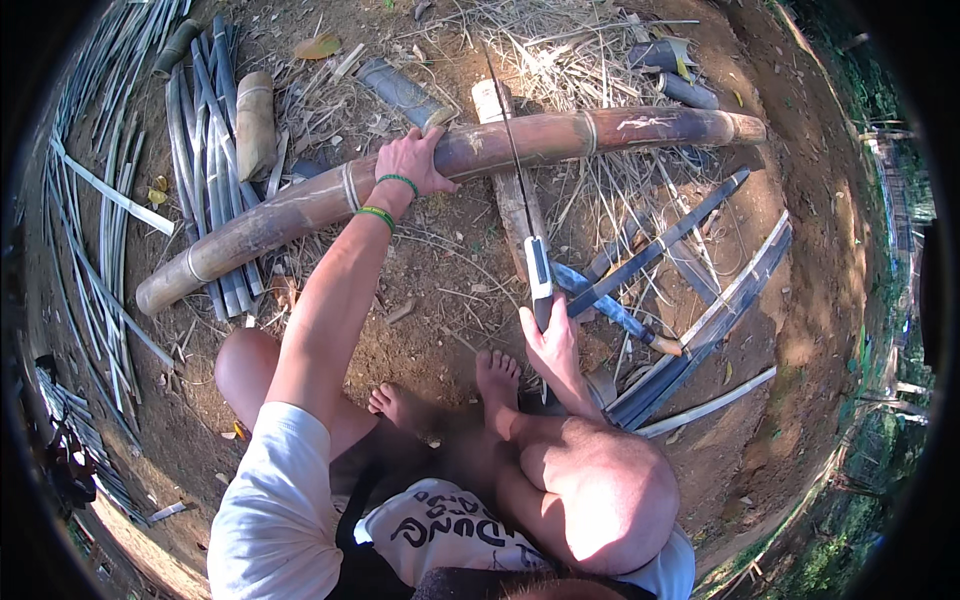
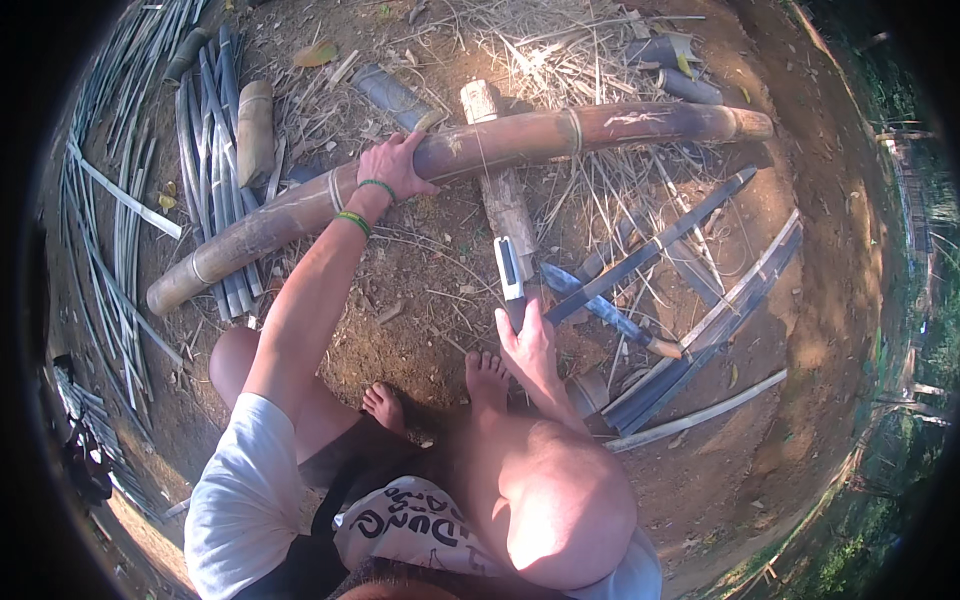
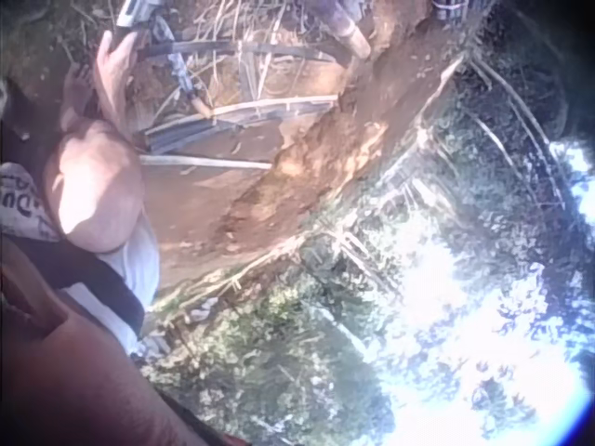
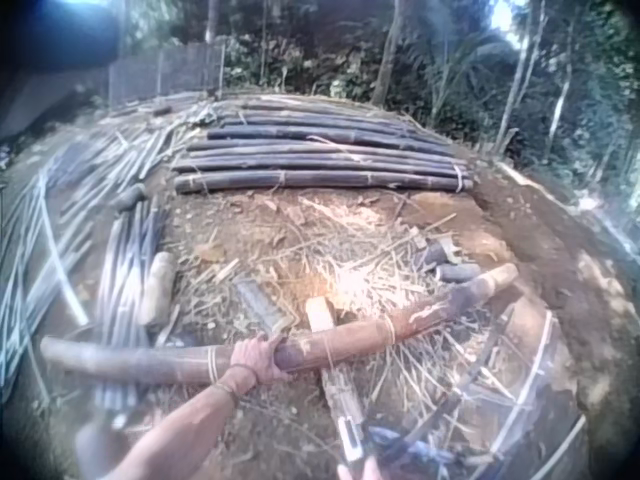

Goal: The person saws a bamboo pole by hand, using a small saw to cut through the material while holding the pole steady against a wooden support.

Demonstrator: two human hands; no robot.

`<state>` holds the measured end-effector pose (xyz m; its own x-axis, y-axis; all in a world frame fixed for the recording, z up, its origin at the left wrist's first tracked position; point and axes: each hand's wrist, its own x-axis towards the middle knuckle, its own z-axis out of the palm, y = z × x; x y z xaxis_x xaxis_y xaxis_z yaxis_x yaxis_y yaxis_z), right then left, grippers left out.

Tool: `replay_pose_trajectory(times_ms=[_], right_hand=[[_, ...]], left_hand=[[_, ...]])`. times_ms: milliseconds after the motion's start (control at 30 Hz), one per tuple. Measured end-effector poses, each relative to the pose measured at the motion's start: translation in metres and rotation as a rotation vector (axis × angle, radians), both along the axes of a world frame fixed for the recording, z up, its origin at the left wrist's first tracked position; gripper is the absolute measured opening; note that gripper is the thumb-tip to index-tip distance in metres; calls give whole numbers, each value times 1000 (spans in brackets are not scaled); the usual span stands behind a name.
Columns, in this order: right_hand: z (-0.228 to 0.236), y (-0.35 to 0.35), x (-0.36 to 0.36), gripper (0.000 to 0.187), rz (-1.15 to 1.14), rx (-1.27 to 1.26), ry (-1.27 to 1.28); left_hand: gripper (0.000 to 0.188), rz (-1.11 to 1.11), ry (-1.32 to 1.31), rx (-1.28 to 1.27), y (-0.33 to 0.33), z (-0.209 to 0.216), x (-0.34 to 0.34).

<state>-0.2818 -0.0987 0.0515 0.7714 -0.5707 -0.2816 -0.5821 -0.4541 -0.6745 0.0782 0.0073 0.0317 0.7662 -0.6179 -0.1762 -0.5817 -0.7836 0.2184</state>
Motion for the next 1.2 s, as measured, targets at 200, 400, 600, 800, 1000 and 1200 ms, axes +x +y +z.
replay_pose_trajectory(times_ms=[200, 400, 600, 800, 1000, 1200], right_hand=[[-15, 1, -15, 46, -70, 44, -184], [-18, -13, -18, 32, -16, 141, -118], [-40, -30, -24, 34, -41, 238, -208], [-50, -23, -17, 34, 20, 381, -294], [-54, -26, -4, 35, 74, 319, -273], [-29, -24, 12, 22, 165, 174, -259]], left_hand=[[101, 10, -19, -80, -22, -3, -22], [103, 94, -14, -116, -36, -5, -35], [101, 151, -142, -171, -6, -15, -62], [103, 160, -184, -236, 45, -27, -67], [103, 171, -54, -147, 70, -18, -54], [110, 230, -55, -62, 67, -16, -54]])
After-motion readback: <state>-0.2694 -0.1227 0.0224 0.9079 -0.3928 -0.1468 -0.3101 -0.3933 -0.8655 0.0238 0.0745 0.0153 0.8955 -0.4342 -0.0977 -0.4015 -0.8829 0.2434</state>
